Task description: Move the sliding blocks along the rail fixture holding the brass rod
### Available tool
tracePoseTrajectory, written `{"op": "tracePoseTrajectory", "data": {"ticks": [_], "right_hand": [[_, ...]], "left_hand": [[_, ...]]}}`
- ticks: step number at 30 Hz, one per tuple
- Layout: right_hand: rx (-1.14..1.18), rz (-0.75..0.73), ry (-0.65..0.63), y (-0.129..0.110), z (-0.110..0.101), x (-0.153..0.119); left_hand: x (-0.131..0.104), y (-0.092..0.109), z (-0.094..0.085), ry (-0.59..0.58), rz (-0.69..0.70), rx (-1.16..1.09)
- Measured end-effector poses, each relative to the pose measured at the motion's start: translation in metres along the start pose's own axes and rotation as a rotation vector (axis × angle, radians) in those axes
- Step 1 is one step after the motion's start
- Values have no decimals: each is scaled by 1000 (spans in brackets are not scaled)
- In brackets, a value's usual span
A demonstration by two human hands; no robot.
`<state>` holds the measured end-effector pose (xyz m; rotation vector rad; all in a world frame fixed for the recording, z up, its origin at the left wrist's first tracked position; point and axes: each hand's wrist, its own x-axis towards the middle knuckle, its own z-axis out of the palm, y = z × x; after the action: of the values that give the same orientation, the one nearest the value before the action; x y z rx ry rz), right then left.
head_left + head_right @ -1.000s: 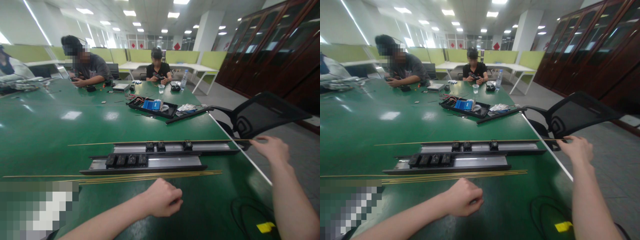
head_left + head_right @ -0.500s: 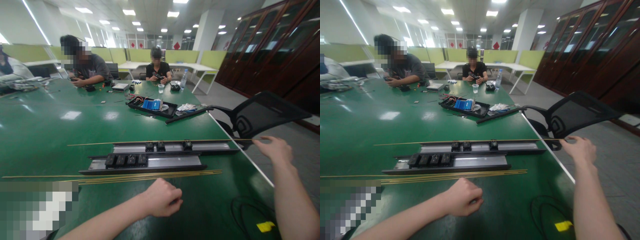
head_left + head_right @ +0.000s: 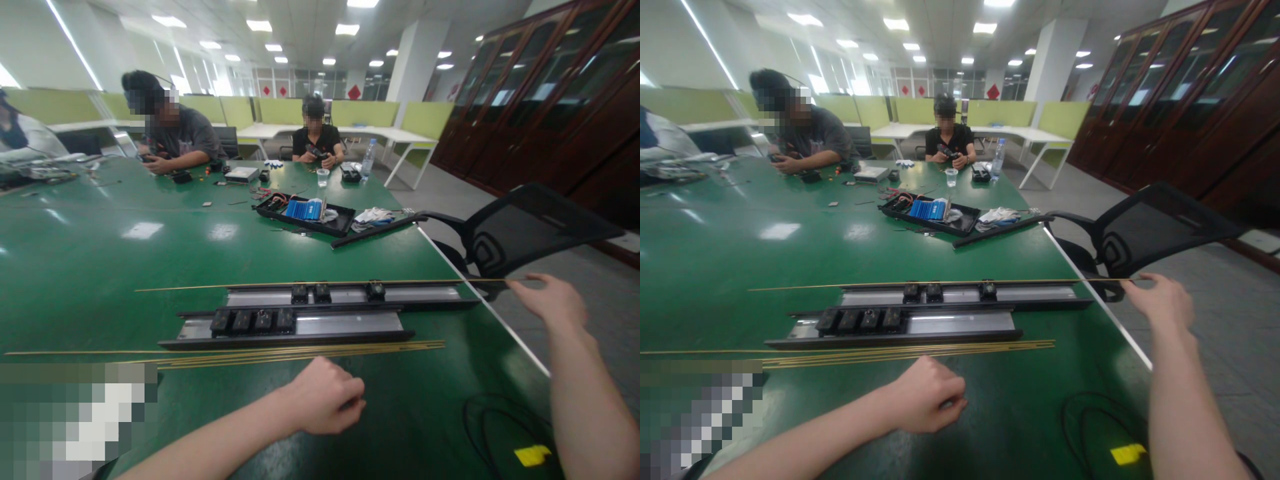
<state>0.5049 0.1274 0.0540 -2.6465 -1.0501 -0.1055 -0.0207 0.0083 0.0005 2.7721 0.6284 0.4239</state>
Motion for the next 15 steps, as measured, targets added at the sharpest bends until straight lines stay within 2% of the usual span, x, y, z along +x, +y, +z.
{"op": "tracePoseTrajectory", "data": {"ticks": [10,15], "right_hand": [[46,-11,34,3,1,2],[36,2,10,-1,-3,-2]], "left_hand": [[1,1,-2,-25,-16,3],[0,0,0,-9,-22,-10]]}}
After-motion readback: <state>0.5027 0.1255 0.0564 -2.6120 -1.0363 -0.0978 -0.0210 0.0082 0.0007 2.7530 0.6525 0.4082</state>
